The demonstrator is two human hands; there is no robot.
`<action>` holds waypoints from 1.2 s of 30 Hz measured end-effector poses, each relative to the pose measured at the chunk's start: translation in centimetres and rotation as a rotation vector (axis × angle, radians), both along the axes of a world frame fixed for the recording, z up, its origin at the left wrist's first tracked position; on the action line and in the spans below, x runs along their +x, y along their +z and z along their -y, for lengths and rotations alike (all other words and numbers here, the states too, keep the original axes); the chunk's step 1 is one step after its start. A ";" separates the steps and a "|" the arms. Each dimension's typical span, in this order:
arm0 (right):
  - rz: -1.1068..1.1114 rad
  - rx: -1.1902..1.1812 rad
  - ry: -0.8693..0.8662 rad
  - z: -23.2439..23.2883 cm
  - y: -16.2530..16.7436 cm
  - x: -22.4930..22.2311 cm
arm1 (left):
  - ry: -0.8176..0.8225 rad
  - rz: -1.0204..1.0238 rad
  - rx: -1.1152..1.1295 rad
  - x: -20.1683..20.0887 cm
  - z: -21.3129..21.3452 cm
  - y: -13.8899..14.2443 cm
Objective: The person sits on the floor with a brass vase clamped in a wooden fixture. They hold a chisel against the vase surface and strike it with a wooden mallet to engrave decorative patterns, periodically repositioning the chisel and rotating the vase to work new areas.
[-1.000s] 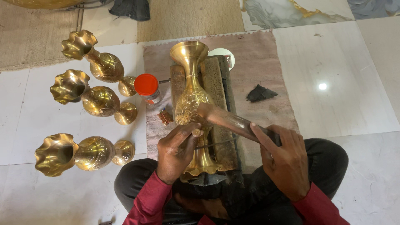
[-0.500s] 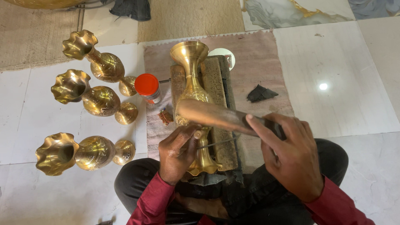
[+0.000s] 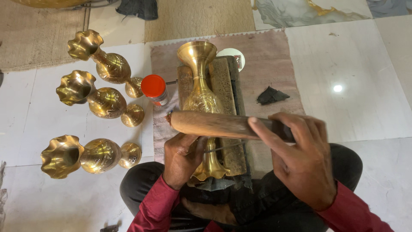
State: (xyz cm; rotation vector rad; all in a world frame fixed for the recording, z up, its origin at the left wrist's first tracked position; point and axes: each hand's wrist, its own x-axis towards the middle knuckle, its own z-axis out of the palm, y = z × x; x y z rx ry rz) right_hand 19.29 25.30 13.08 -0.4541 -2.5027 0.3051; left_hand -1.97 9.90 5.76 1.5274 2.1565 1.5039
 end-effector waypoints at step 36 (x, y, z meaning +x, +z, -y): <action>0.066 -0.253 -0.245 0.8 -7.8 2.6 | -0.465 -0.222 -0.223 -2.9 -3.5 4.9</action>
